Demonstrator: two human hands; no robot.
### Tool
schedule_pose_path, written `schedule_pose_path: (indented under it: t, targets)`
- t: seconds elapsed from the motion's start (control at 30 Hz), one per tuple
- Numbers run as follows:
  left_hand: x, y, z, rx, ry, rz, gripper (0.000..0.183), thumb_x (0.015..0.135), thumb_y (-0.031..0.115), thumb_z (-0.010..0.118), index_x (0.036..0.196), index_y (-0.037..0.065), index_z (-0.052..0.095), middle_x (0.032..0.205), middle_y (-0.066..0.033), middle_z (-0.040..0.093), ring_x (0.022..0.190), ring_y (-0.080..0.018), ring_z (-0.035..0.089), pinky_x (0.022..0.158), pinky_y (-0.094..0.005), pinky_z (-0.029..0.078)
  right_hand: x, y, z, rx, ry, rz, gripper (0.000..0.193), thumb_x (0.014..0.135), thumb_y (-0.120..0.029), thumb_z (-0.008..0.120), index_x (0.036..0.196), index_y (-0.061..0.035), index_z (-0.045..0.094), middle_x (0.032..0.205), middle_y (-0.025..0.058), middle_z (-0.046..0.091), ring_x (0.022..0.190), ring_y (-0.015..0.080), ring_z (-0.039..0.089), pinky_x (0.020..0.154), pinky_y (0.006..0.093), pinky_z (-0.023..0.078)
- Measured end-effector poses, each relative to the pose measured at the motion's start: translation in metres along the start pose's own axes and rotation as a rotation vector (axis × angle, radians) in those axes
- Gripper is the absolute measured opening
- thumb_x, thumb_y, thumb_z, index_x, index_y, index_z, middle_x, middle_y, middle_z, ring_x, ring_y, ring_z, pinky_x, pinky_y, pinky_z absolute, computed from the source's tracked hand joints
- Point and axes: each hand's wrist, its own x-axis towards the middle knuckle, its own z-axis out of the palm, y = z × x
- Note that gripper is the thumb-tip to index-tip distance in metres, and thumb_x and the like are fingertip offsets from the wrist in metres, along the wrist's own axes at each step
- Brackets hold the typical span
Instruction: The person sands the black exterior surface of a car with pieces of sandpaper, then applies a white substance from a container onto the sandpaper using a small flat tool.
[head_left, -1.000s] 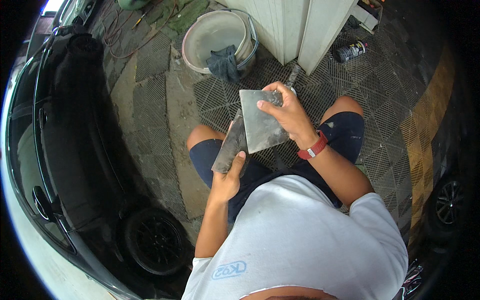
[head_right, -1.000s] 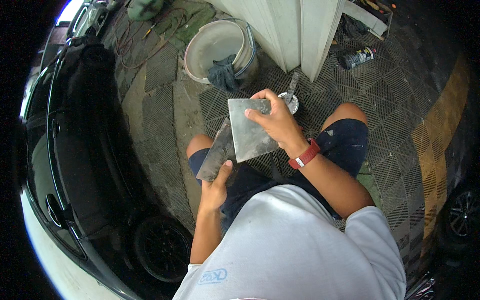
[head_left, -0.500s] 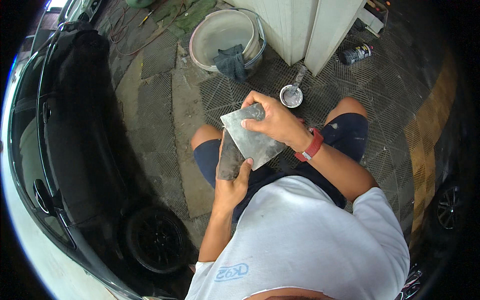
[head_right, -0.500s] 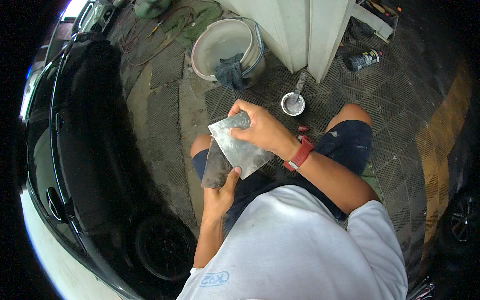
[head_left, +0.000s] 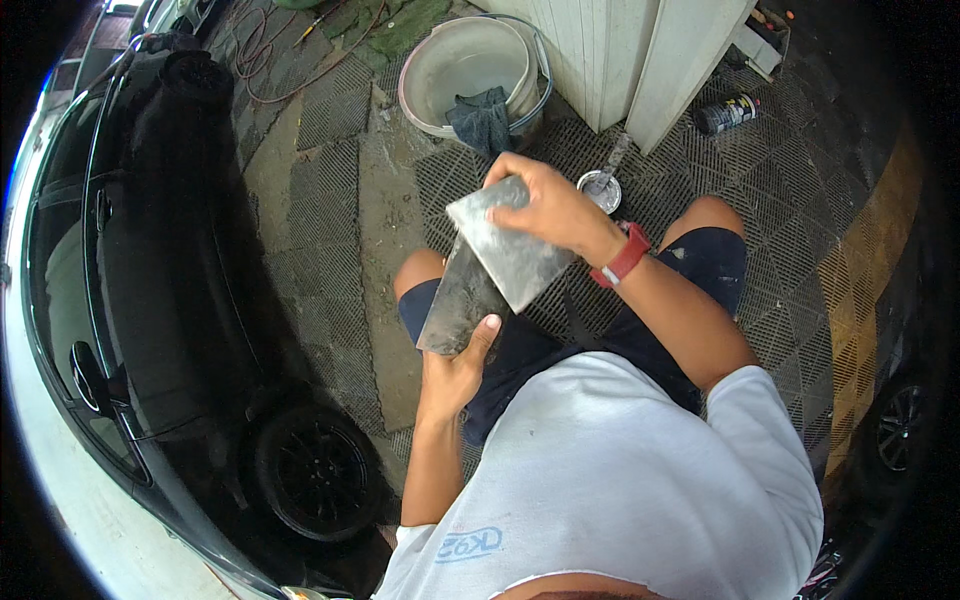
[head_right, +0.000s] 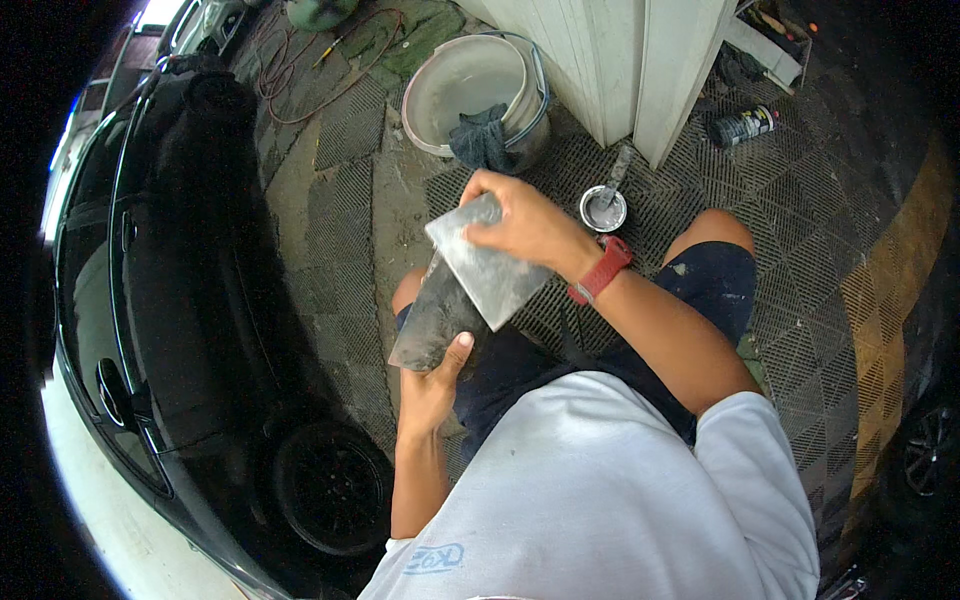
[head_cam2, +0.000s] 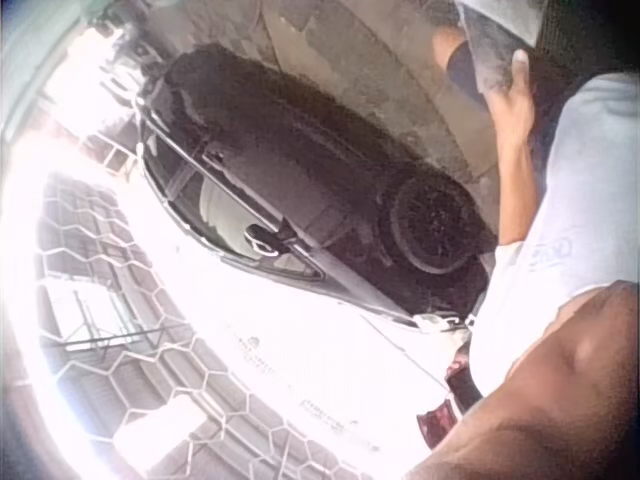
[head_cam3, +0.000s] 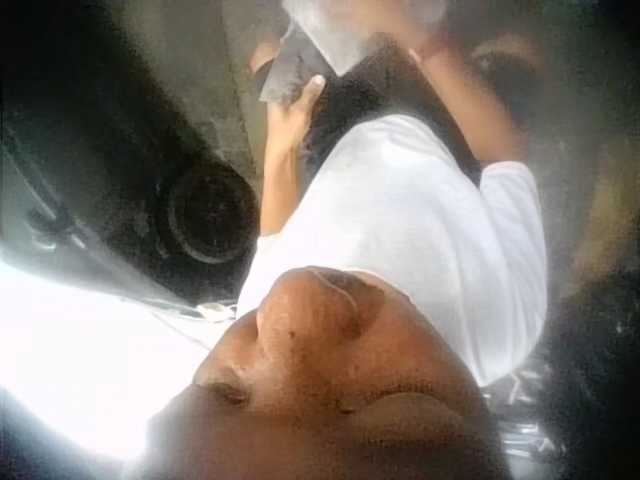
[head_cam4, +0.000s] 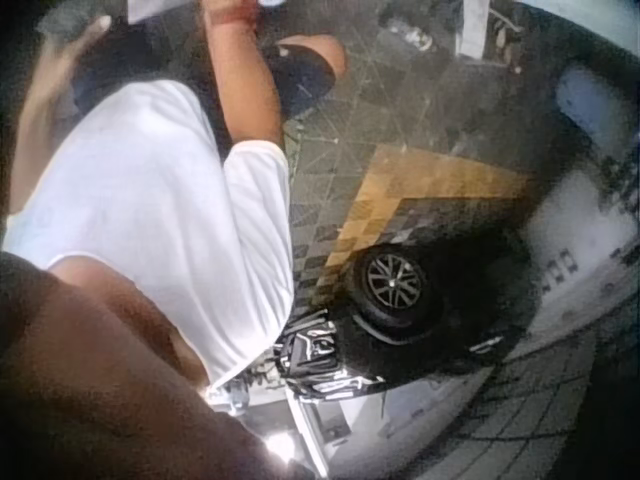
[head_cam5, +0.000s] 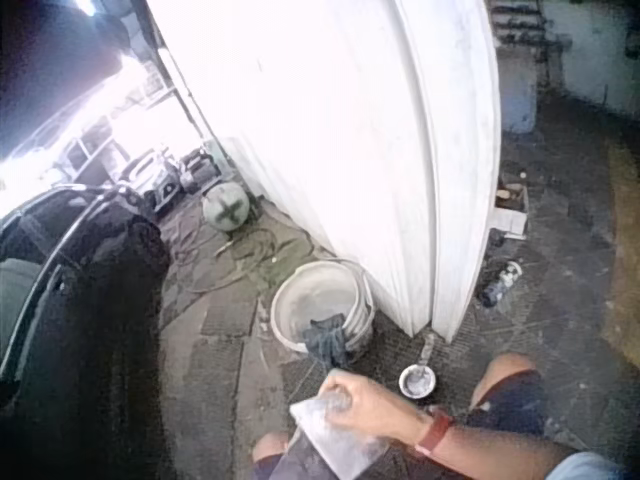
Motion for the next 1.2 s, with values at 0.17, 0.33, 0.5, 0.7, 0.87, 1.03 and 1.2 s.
schedule_pose_path:
  t: [0.17,0.33,0.5,0.7,0.87,1.03,1.2]
  targets:
    - [0.011,0.001,-0.012,0.014,-0.022,0.034,0.041,0.102,0.014,0.077,0.136,-0.003,0.066,0.128,-0.0099,0.072,0.116,-0.0201,0.067,0.101,-0.0354,0.052,-0.001,0.007,0.007,-0.190,-0.055,-0.107,0.029,0.088,-0.013,0.080,0.110,-0.0030,0.063,0.094,0.0028,0.066,0.093,0.0105,0.061,0.085,0.0313,0.052]
    - [0.013,-0.007,-0.015,0.004,-0.038,-0.018,0.044,0.100,0.015,0.079,0.137,-0.004,0.064,0.128,-0.0098,0.072,0.117,-0.0200,0.066,0.101,-0.0360,0.053,-0.005,0.003,0.023,-0.113,-0.092,-0.135,0.030,0.087,-0.015,0.080,0.110,-0.0028,0.064,0.099,0.0056,0.067,0.093,0.0135,0.061,0.084,0.0344,0.053]
    - [0.010,-0.019,-0.028,-0.011,-0.096,-0.163,0.053,0.097,0.018,0.082,0.141,-0.004,0.061,0.129,-0.0122,0.071,0.124,-0.0242,0.065,0.105,-0.0374,0.051,-0.004,-0.005,0.024,-0.153,-0.317,-0.122,0.032,0.088,-0.016,0.078,0.114,-0.0033,0.066,0.104,0.0074,0.069,0.095,0.0160,0.064,0.085,0.0353,0.053]
    - [0.000,-0.034,-0.060,-0.291,0.067,-0.412,0.053,0.090,0.019,0.087,0.134,-0.004,0.068,0.132,-0.0161,0.072,0.120,-0.0294,0.070,0.105,-0.0413,0.054,0.013,0.045,-0.014,-0.166,0.073,-0.084,0.033,0.096,-0.016,0.076,0.124,-0.0034,0.063,0.115,0.0077,0.069,0.108,0.0146,0.064,0.098,0.0343,0.052]
    - [0.011,-0.038,-0.072,-0.417,0.168,-0.379,0.066,0.085,0.014,0.085,0.140,-0.008,0.056,0.126,-0.0182,0.071,0.115,-0.0323,0.070,0.103,-0.0458,0.055,-0.017,0.040,-0.006,0.220,-0.358,-0.057,0.040,0.103,-0.022,0.074,0.137,-0.0035,0.062,0.121,0.0008,0.067,0.112,0.0105,0.061,0.102,0.0320,0.051]
    - [0.021,-0.042,-0.071,-0.071,0.323,-0.211,0.050,0.095,0.017,0.080,0.135,-0.008,0.062,0.128,-0.0174,0.072,0.118,-0.0275,0.069,0.102,-0.0406,0.055,-0.044,0.044,0.022,-0.699,0.001,-0.160,0.034,0.098,-0.014,0.072,0.131,-0.0078,0.068,0.103,0.0149,0.079,0.087,0.0310,0.077,0.081,0.0420,0.061]
    - [0.026,-0.045,-0.061,0.315,0.107,0.099,0.028,0.099,0.014,0.076,0.117,-0.006,0.072,0.104,-0.0083,0.078,0.097,-0.0196,0.073,0.088,-0.0344,0.057,-0.055,0.014,0.101,-0.632,0.257,-0.915,0.035,0.097,-0.014,0.068,0.131,-0.0173,0.073,0.099,0.0098,0.077,0.085,0.0263,0.078,0.071,0.0398,0.062]
